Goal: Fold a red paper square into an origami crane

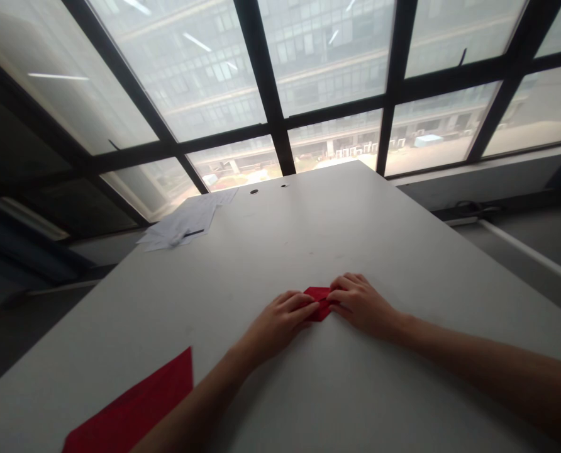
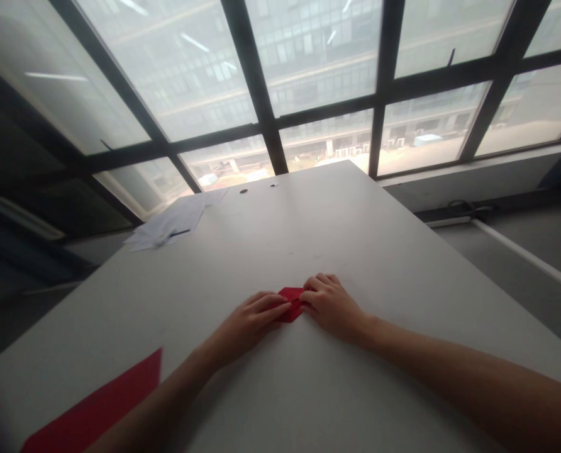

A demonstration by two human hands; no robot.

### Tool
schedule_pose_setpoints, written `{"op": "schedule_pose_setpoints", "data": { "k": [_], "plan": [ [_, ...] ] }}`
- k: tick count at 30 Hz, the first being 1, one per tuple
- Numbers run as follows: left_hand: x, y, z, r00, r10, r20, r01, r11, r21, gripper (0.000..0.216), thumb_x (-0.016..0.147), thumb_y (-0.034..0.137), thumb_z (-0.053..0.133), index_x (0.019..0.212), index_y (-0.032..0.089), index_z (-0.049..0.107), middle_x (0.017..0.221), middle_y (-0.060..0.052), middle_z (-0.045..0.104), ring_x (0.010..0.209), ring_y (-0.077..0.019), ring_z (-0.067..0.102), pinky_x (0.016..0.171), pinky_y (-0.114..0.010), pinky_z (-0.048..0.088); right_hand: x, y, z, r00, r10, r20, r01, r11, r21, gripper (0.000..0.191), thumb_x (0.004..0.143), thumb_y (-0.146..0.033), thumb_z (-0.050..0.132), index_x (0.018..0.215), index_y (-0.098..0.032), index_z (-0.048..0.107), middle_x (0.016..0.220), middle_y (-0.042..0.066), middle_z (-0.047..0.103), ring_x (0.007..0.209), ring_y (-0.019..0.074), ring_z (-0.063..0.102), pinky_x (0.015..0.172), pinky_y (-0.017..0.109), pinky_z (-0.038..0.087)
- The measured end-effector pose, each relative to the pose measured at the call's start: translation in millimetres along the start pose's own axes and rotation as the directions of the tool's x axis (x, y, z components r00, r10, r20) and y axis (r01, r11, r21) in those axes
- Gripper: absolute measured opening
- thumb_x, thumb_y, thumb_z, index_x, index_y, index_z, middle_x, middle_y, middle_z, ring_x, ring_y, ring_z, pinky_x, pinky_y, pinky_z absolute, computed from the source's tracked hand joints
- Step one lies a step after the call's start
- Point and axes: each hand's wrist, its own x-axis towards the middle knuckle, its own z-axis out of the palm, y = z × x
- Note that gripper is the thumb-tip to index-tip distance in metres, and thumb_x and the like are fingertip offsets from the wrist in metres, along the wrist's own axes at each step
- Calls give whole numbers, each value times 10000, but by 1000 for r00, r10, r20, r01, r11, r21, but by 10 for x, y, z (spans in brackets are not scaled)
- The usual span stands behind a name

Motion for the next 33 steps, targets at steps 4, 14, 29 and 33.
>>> {"op": "schedule_pose_setpoints", "data": {
  "k": [4, 14, 29, 33],
  "plan": [
    [-23, -43, 26, 998, 57, -7, -56, 994, 93, 338, 983, 225, 511, 1314, 252, 575, 1234, -70, 656, 1152, -212, 583, 999, -417, 520, 0, 9, -8, 1000, -17, -3, 17, 1000, -6, 97, 919, -232, 628, 951, -226, 720, 1014, 53, 665, 971, 194, 565, 934, 367, 377],
    [-7, -93, -3, 996, -2, -88, -10, 990, -143, 271, 979, 229, 518, 1216, 243, 650, 1194, -68, 684, 1100, -175, 610, 967, -336, 532, 13, 52, -10, 997, -70, 17, 71, 997, -30, 140, 921, -307, 638, 1018, -231, 704, 1045, 63, 674, 1007, 209, 565, 927, 364, 368],
    [111, 181, -75, 720, -659, 215, 483, 255, -838, 392, 836, 481, 673, 929, 111, 760, 840, -86, 754, 711, -204, 683, 629, -272, 511, 55, 28, -16, 935, 305, -180, -150, 801, 580, 182, 891, -317, 614, 991, -191, 699, 810, 41, 734, 713, 175, 666, 651, 292, 525],
    [109, 124, -62, 733, -642, 224, 526, 326, -786, 380, 856, 464, 648, 960, 115, 758, 839, -85, 753, 699, -198, 673, 598, -258, 488, 95, 79, -22, 942, 328, -79, -209, 750, 627, 162, 874, -293, 611, 861, -172, 718, 768, 33, 727, 683, 164, 646, 601, 264, 498]
  ]
}}
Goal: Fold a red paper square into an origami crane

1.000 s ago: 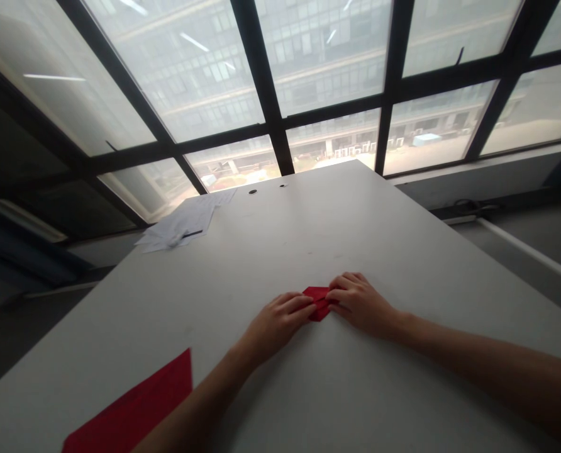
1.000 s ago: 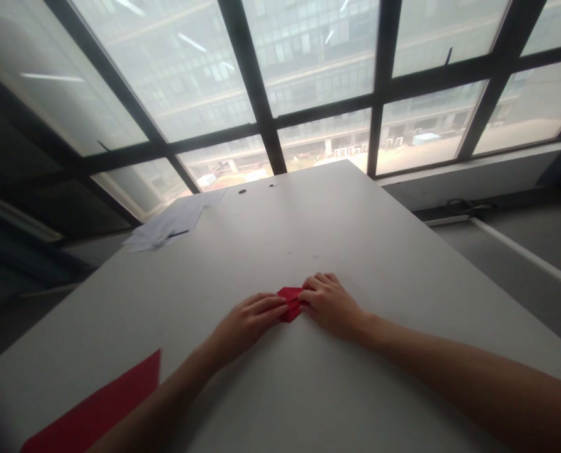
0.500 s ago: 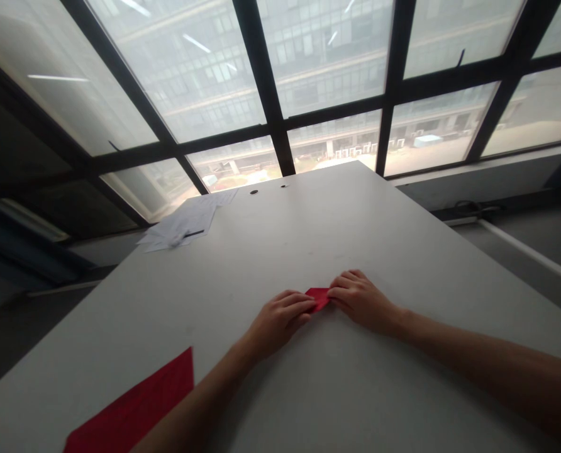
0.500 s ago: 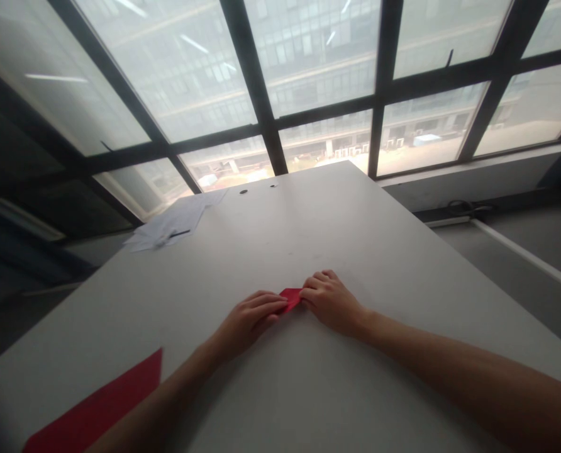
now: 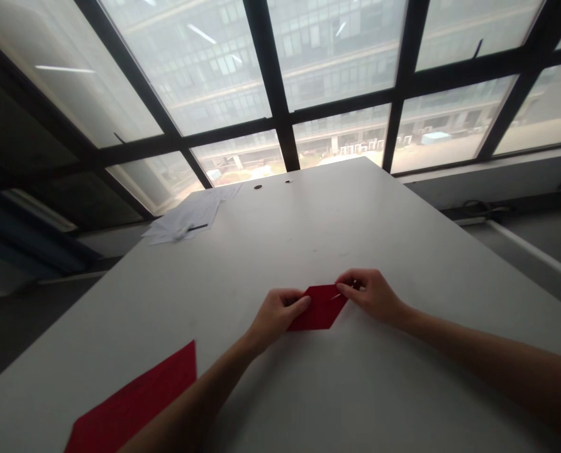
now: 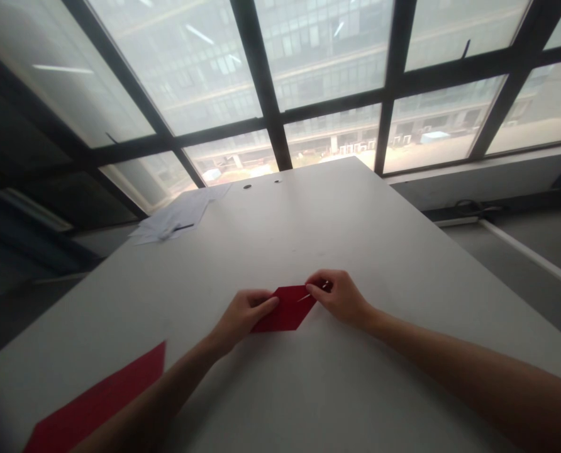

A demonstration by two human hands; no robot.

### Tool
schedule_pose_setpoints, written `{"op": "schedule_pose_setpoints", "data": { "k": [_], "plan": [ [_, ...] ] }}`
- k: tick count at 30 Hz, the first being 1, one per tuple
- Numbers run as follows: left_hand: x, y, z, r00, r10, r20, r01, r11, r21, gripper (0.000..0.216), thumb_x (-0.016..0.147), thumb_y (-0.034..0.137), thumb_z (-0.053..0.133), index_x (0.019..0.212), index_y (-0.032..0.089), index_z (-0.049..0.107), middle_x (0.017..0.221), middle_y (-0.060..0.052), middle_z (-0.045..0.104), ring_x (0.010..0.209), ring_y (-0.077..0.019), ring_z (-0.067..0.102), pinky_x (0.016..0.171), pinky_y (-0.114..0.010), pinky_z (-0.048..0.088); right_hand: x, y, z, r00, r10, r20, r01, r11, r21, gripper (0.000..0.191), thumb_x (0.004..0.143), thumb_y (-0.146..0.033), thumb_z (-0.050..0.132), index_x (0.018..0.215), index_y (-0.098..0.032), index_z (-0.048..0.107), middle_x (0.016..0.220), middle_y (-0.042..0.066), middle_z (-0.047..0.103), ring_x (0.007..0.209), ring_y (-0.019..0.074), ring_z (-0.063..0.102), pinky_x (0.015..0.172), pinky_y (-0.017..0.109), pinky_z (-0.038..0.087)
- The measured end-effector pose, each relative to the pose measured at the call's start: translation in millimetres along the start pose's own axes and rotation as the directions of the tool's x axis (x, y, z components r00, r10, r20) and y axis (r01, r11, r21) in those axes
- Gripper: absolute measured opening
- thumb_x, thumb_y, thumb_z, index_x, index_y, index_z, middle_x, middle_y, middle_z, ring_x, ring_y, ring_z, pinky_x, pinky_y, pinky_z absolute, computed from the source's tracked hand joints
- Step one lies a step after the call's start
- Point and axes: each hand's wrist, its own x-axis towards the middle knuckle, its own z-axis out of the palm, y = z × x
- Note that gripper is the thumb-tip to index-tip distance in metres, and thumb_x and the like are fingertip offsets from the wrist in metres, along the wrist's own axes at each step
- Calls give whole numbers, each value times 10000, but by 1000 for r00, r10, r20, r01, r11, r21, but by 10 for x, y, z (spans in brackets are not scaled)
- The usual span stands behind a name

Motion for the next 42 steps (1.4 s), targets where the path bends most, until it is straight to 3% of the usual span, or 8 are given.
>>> {"op": "schedule_pose_setpoints", "data": {
  "k": [3, 7, 10, 13, 27, 32, 36, 42],
  "plan": [
    [22, -79, 1, 971, 231, -59, -199, 923, 330, 269, 904, 334, 598, 1083, 180, 729, 995, -73, 744, 883, -222, 666, 762, -325, 527, 2, 37, 21, 999, 22, 25, -19, 994, -109, 155, 878, -259, 589, 844, -181, 718, 746, 21, 716, 659, 155, 626, 600, 264, 476],
    [16, -160, 22, 860, 507, -62, -312, 618, 722, 344, 928, 247, 565, 1267, 240, 620, 1219, -78, 654, 1113, -247, 577, 987, -443, 458, -17, 57, 68, 999, -40, 10, 40, 924, -381, 128, 863, -186, 580, 825, -195, 702, 777, 29, 693, 711, 166, 601, 674, 292, 464],
    [-43, -130, 79, 813, 581, 26, -338, 436, 834, 350, 958, 219, 515, 1299, 249, 583, 1231, -93, 619, 1113, -241, 559, 974, -437, 452, -20, 66, 86, 996, -92, 1, 80, 857, -509, 126, 856, -157, 580, 799, -201, 683, 802, 42, 667, 800, 188, 585, 733, 308, 460],
    [-118, -71, 163, 819, 532, 214, -423, 310, 852, 253, 969, 239, 506, 1184, 232, 638, 1127, -90, 642, 1027, -233, 577, 910, -411, 467, -19, 89, 86, 994, -109, 16, 100, 831, -547, 139, 867, -157, 575, 782, -203, 675, 814, 46, 649, 837, 197, 572, 764, 316, 460],
    [-74, -152, 168, 845, 487, 220, -445, 414, 794, 238, 961, 209, 525, 1173, 238, 631, 1084, -59, 657, 1013, -222, 574, 914, -392, 506, -28, 86, 80, 988, -123, 96, 155, 846, -509, 84, 886, -164, 623, 876, -204, 697, 881, 38, 649, 888, 197, 557, 828, 327, 448],
    [-72, -213, 174, 826, 531, 189, -443, 404, 801, 240, 952, 185, 520, 1150, 241, 642, 1220, -76, 584, 1077, -220, 574, 953, -393, 518, -65, 13, 69, 953, -205, 221, 300, 722, -623, 178, 923, -115, 560, 842, -203, 691, 901, 39, 657, 873, 190, 542, 833, 329, 405],
    [-63, -233, 182, 817, 545, 189, -430, 356, 830, 406, 936, 174, 548, 1337, 227, 516, 1393, -97, 497, 1208, -246, 517, 1029, -429, 489, -114, -50, 44, 917, -233, 325, 399, 598, -695, 176, 935, -119, 546, 924, -201, 701, 946, 56, 661, 906, 206, 525, 843, 346, 373],
    [-93, -191, 205, 829, 502, 248, -422, 269, 866, 333, 961, 196, 527, 1292, 218, 559, 1265, -96, 618, 1166, -253, 555, 966, -437, 512, -190, -99, 45, 920, -182, 346, 386, 565, -729, 166, 901, -90, 563, 889, -192, 694, 949, 61, 656, 918, 202, 518, 857, 339, 367]
  ]
}}
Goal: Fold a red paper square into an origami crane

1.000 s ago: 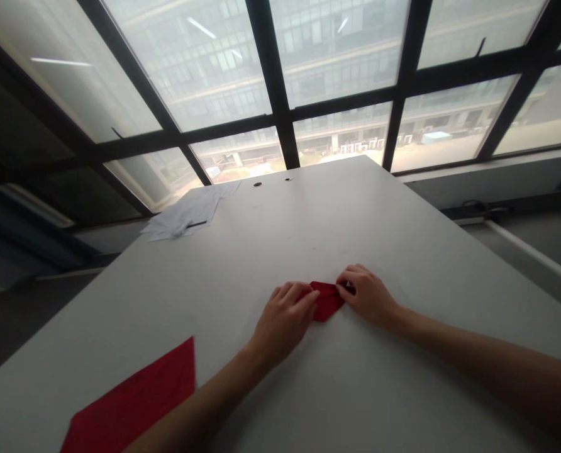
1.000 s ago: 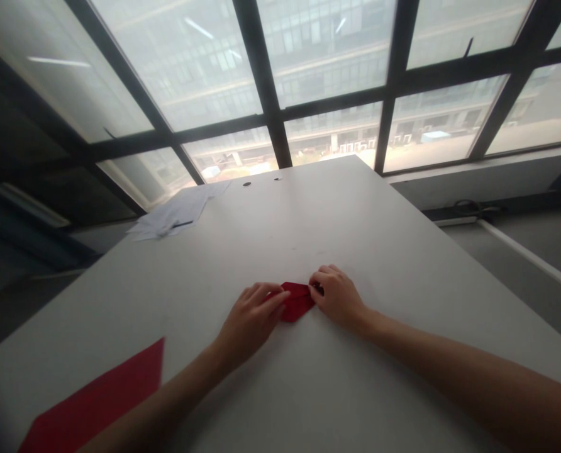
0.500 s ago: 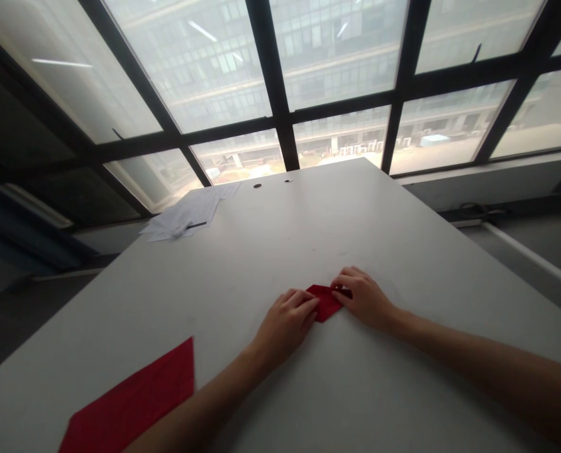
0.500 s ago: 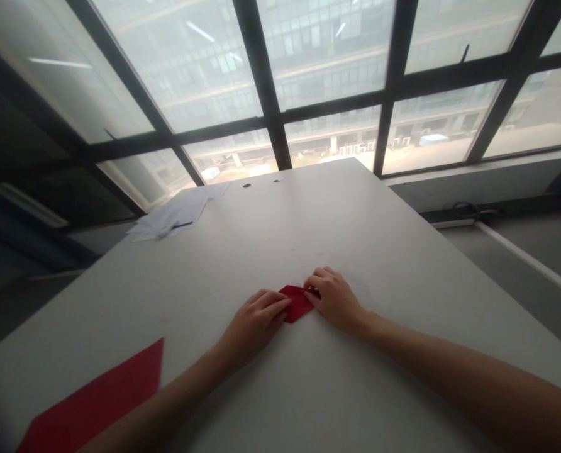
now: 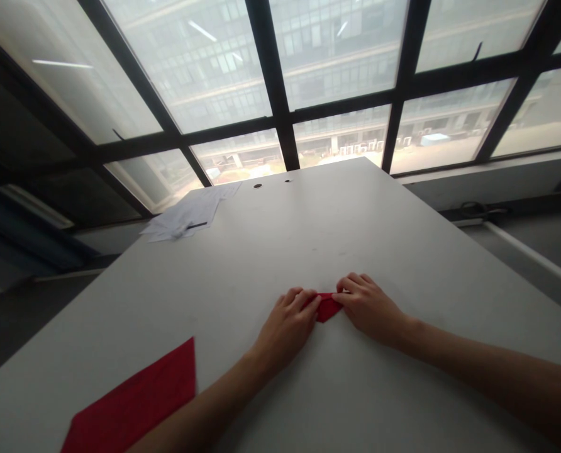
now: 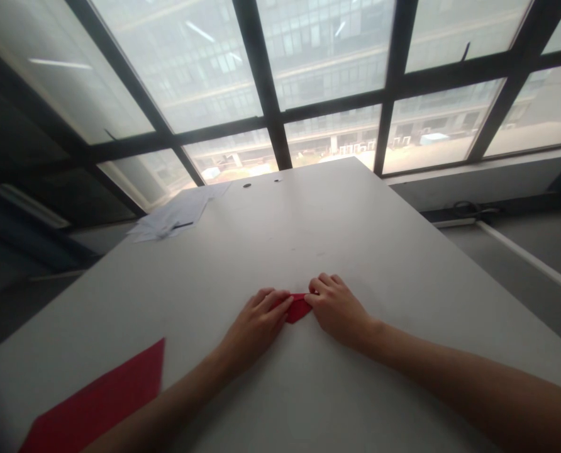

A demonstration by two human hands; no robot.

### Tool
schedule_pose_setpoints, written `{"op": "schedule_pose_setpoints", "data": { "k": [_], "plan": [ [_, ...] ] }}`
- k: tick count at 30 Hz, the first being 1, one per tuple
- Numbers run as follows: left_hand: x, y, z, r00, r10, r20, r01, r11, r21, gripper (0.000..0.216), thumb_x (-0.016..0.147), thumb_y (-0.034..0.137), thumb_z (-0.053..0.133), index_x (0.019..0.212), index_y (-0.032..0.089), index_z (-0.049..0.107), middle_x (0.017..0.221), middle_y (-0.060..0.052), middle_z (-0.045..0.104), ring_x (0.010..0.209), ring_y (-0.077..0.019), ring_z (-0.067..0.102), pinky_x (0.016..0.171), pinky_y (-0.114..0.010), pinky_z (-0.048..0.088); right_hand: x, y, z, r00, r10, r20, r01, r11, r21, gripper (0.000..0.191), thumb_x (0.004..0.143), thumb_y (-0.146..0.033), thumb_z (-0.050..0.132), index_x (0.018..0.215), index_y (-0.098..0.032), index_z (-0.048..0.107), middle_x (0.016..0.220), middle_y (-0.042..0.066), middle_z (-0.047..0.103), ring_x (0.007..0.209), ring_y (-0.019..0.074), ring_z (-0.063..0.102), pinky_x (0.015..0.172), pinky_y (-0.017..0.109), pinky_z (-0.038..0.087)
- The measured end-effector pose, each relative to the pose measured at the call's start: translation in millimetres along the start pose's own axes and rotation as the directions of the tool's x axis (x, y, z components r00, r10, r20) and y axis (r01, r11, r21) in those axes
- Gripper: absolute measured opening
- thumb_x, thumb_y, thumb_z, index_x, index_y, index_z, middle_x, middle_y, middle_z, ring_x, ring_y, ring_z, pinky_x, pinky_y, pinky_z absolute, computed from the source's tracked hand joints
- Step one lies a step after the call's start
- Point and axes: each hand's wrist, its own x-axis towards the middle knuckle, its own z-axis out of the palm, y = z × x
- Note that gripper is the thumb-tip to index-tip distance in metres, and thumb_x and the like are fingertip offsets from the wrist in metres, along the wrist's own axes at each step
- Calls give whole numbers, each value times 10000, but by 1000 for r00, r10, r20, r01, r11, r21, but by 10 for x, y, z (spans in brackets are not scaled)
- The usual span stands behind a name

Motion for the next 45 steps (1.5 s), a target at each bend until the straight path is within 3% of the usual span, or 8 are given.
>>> {"op": "schedule_pose_setpoints", "data": {
  "k": [8, 15, 23, 29, 34, 37, 41, 45],
  "plan": [
    [-32, -35, 100, 993, 100, 62, -101, 995, 20, 427, 945, 93, 483, 1372, 101, 492, 1455, -137, 501, 1368, -225, 453, 1147, -369, 406, -115, -166, 18, 989, 149, -22, -150, 979, -136, 253, 940, -204, 536, 1149, -148, 666, 1119, 133, 679, 1055, 264, 568, 966, 415, 378],
    [-37, -65, 142, 994, 95, 49, -96, 995, 13, 405, 952, 106, 470, 1354, 115, 517, 1449, -138, 508, 1368, -235, 456, 1134, -383, 428, -316, -133, 181, 985, 171, 11, -165, 963, -215, 723, 965, -585, 389, 1439, -42, 442, 1500, 230, 414, 1416, 358, 335, 1155, 576, 194],
    [-25, -59, 123, 995, 101, 12, -101, 995, -7, 414, 955, 105, 453, 1363, 127, 524, 1430, -141, 526, 1347, -227, 483, 1125, -386, 438, -417, 38, -5, 956, 290, 48, -270, 931, -243, 731, 980, -559, 352, 1461, -10, 396, 1527, 250, 347, 1449, 352, 284, 1161, 569, 231],
    [-46, -92, 128, 994, 107, 32, -108, 994, 21, 447, 956, 102, 441, 1398, 148, 486, 1444, -131, 514, 1352, -212, 479, 1140, -393, 406, -268, -305, 110, 987, 131, 91, -128, 991, -45, 768, 969, -587, 365, 1547, -102, 221, 1588, 169, 251, 1481, 299, 219, 1190, 538, 207],
    [-130, -58, 70, 988, 39, 147, -53, 994, 96, 550, 1017, 380, 393, 1504, 132, 322, 1526, -148, 387, 1417, -251, 382, 1161, -492, 339, -270, -349, 213, 984, 128, 126, -133, 990, 35, 814, 958, -643, 315, 1547, -91, 212, 1582, 187, 248, 1479, 309, 221, 1200, 562, 137],
    [-161, 0, 36, 986, -49, 159, 24, 987, 159, 666, 976, 542, 403, 1484, 112, 375, 1528, -188, 363, 1428, -305, 349, 1156, -534, 325, -279, -321, 210, 984, 128, 125, -135, 990, 45, 801, 966, -638, 287, 1543, -85, 229, 1583, 187, 244, 1485, 298, 205, 1209, 547, 112],
    [-118, 60, 0, 988, -146, 51, 133, 972, 196, 610, 995, 498, 383, 1416, 66, 470, 1500, -225, 395, 1424, -339, 347, 1148, -567, 322, -279, -327, 194, 983, 134, 129, -140, 989, 37, 797, 967, -635, 289, 1535, -77, 253, 1581, 189, 248, 1482, 300, 212, 1210, 552, 112],
    [-39, 74, -9, 1000, -10, 6, 10, 999, 39, 484, 1013, 371, 408, 1428, 127, 459, 1504, -145, 430, 1421, -257, 373, 1168, -462, 354, -286, -342, 209, 985, 136, 107, -139, 990, 15, 725, 992, -566, 310, 1526, -76, 284, 1573, 183, 275, 1477, 288, 234, 1212, 523, 157]
  ]
}}
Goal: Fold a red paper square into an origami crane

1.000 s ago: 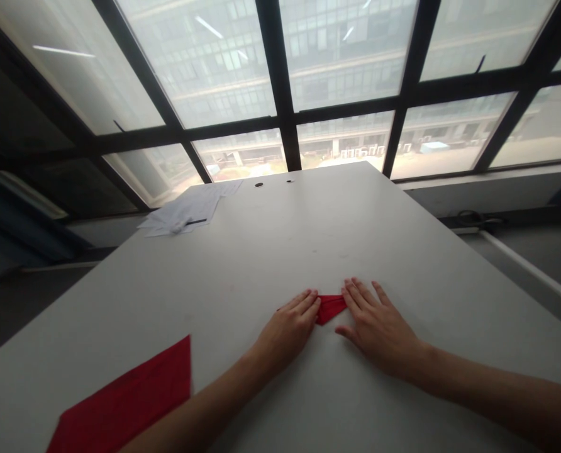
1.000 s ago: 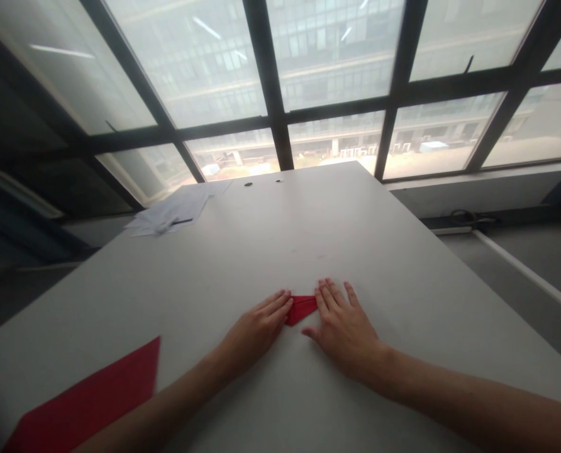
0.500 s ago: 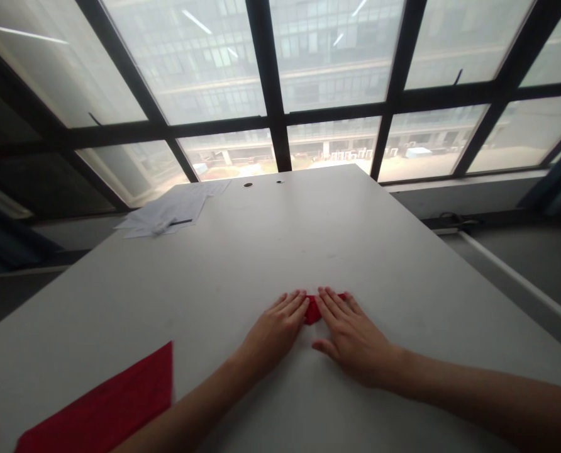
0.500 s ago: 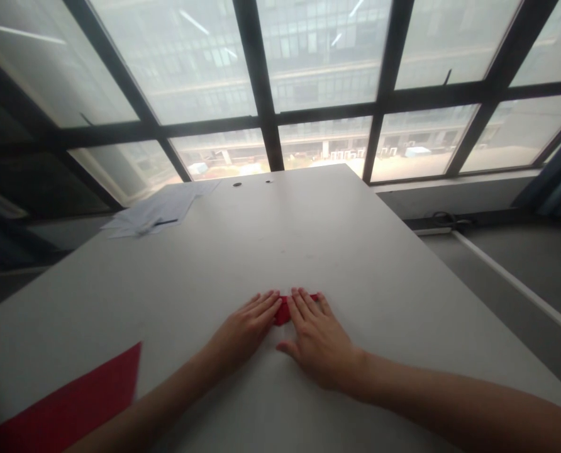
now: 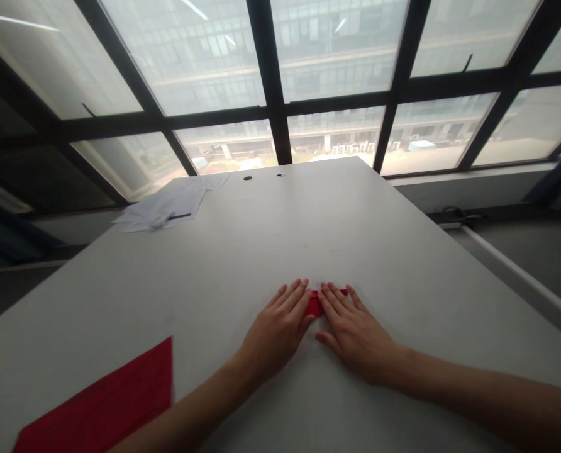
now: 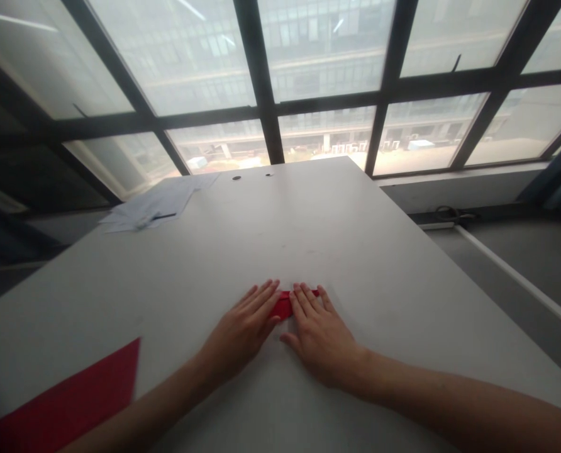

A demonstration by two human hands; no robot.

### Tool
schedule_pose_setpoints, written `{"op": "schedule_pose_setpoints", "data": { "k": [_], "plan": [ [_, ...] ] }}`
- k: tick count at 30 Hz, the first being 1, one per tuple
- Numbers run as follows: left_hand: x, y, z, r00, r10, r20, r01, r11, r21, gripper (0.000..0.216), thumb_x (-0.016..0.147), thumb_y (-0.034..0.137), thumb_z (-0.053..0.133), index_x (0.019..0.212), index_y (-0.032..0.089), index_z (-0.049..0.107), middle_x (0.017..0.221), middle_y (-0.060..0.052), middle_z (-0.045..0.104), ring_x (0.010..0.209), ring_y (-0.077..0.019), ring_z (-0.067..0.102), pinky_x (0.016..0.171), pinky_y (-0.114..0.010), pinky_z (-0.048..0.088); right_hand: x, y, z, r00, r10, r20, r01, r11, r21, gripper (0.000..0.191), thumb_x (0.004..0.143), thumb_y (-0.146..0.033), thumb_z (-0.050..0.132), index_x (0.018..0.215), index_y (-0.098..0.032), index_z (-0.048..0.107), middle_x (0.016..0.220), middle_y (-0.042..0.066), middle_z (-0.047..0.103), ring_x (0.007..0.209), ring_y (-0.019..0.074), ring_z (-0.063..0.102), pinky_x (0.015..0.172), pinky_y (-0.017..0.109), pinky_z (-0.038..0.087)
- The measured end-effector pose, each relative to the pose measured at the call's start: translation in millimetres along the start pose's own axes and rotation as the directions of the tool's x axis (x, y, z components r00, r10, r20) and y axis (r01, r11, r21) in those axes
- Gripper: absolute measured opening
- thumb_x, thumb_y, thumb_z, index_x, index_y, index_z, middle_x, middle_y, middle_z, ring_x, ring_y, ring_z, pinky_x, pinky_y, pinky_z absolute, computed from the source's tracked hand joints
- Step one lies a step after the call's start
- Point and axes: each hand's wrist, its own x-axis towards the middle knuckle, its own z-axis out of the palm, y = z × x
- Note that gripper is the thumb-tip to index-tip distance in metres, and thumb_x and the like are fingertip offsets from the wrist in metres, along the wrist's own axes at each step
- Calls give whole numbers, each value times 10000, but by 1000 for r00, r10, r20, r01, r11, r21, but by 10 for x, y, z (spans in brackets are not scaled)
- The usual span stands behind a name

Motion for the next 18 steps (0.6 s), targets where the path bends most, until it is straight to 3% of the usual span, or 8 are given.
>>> {"op": "schedule_pose_setpoints", "data": {
  "k": [5, 9, 13, 18],
  "plan": [
    [13, -63, 78, 997, 72, 4, -70, 977, -201, 505, 960, 438, 529, 1407, 205, 494, 1449, -92, 516, 1349, -232, 482, 1137, -411, 423, 4, -4, 32, 999, 7, -32, -7, 1000, 6, 616, 1017, -458, 320, 1517, -97, 319, 1566, 171, 307, 1468, 276, 264, 1205, 519, 185],
    [5, -117, 101, 999, 46, -13, -48, 965, -259, 489, 932, 434, 582, 1369, 219, 541, 1417, -77, 552, 1337, -231, 498, 1137, -413, 424, 33, 62, -44, 997, 45, -69, -38, 995, 90, 514, 1005, -321, 391, 1491, -153, 374, 1534, 147, 396, 1444, 263, 321, 1194, 587, 98],
    [22, -132, 73, 999, 29, -18, -33, 952, -303, 414, 935, 380, 592, 1323, 237, 577, 1366, -54, 602, 1306, -217, 532, 1118, -395, 442, 98, 184, -185, 988, 37, -151, -11, 985, 169, 278, 960, -206, 502, 1175, -284, 659, 1325, 60, 622, 1339, 229, 460, 1179, 583, 74],
    [45, -144, 41, 999, -52, -6, 46, 928, -370, 261, 943, 371, 579, 1164, 247, 643, 1313, -26, 643, 1258, -198, 574, 1056, -353, 491, 187, 246, -225, 981, 26, -192, 14, 979, 202, 186, 946, -223, 568, 852, -273, 722, 1004, 14, 697, 1015, 186, 595, 1136, 514, 197]
  ]
}}
